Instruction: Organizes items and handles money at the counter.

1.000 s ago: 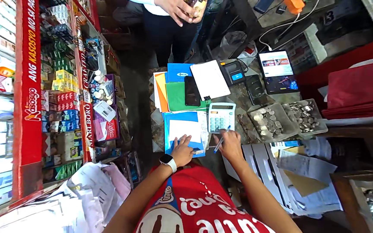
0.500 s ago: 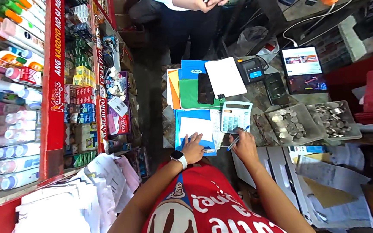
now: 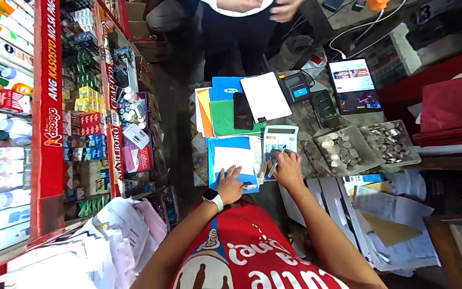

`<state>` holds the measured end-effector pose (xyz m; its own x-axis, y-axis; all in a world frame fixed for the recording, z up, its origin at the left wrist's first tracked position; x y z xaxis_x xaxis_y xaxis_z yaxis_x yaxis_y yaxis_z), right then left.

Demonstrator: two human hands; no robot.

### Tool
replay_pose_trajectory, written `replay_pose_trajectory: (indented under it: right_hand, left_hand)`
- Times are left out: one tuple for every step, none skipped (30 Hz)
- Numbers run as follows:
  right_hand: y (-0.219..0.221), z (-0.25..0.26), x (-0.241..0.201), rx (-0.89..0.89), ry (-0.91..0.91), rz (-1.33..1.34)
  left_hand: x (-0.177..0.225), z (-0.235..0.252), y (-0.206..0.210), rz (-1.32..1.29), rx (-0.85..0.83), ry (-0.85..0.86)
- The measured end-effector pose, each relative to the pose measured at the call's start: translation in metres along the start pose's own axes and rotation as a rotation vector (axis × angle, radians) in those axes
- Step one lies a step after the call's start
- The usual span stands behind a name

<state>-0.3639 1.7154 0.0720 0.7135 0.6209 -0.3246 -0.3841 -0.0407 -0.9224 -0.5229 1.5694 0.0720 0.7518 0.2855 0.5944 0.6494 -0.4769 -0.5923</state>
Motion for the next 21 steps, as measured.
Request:
replay_pose_trajectory:
  right_hand:
    - [0.002, 0.004, 0.002, -0.019, 0.010, -0.003]
    - [0.004, 0.006, 0.003, -0.041, 0.016, -0.009]
    - [0.005, 0.006, 0.003, -0.057, 0.016, -0.013]
    - [0.005, 0.004, 0.000, -0.047, 0.003, -0.014]
    - [0.003, 0.000, -0.005, -0.020, -0.025, -0.009]
    - [0.000, -0.005, -0.011, -0.001, -0.062, 0.001]
    - [0.000, -0.013, -0.015, -0.012, -0.089, 0.011]
    - [0.000, -0.020, -0.018, -0.044, -0.100, 0.019]
    - [0.000, -0.026, -0.017, -0.057, -0.095, 0.027]
    - [-0.001, -0.030, -0.014, -0.039, -0.071, 0.027]
    - [-0.005, -0.033, -0.010, -0.008, -0.034, 0.033]
    - [-0.008, -0.034, -0.004, 0.018, 0.012, 0.038]
    - [-0.011, -0.034, 0.002, 0.023, 0.064, 0.048]
    - [-0.013, -0.035, 0.007, 0.020, 0.109, 0.057]
    - [-0.014, -0.034, 0.009, 0.008, 0.155, 0.074]
    - [-0.017, -0.032, 0.008, 0.002, 0.200, 0.103]
    - [-0.020, -0.030, 0.003, 0.011, 0.239, 0.145]
    - [-0.024, -0.026, -0.006, 0.023, 0.268, 0.208]
    - [-0.027, -0.023, -0.018, 0.028, 0.288, 0.278]
    - [-0.026, -0.021, -0.031, 0.024, 0.286, 0.344]
    - [-0.022, -0.019, -0.042, 0.028, 0.280, 0.414]
  left_hand:
    - [0.000, 0.000, 0.000, 0.004, -0.002, 0.000]
    - [0.000, 0.000, 0.000, 0.007, -0.006, 0.000]
    - [-0.001, -0.001, 0.001, 0.008, -0.006, -0.001]
    - [-0.002, -0.001, 0.000, 0.006, -0.006, -0.003]
    - [-0.002, -0.001, 0.000, 0.005, -0.005, -0.004]
    - [-0.001, -0.001, -0.001, 0.004, -0.002, -0.003]
    - [-0.001, -0.001, -0.001, 0.002, 0.001, -0.003]
    - [-0.001, -0.002, 0.000, -0.003, 0.003, -0.004]
    - [-0.001, -0.002, 0.000, -0.003, 0.000, -0.004]
    - [-0.002, -0.002, 0.001, -0.002, -0.002, -0.001]
    - [-0.002, -0.002, 0.001, -0.001, 0.001, 0.003]
    - [-0.002, -0.002, 0.001, 0.002, 0.003, 0.006]
    - [-0.001, -0.003, 0.001, 0.007, 0.002, 0.009]
    - [-0.001, -0.003, 0.002, 0.009, 0.003, 0.010]
    - [-0.001, -0.003, 0.002, 0.010, 0.009, 0.011]
    - [-0.001, -0.003, 0.002, 0.017, 0.020, 0.012]
    - [0.000, -0.003, 0.001, 0.029, 0.018, 0.011]
    - [0.001, -0.004, 0.001, 0.041, 0.019, 0.012]
    - [0.001, -0.005, 0.000, 0.050, 0.035, 0.019]
    - [0.002, -0.007, 0.000, 0.060, 0.059, 0.030]
    - [0.001, -0.011, -0.002, 0.069, 0.078, 0.037]
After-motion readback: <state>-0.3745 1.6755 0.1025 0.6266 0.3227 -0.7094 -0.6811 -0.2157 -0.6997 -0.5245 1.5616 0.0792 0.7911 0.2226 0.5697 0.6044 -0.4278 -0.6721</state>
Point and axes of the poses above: each hand's wrist, its own z-axis towards the middle knuckle, its own y-axis out of the palm, x = y × z, the point moved 5 cm from there along z, towards the middle knuckle, and after that the axes turned 8 degrees about x, right-handed, at the moved point
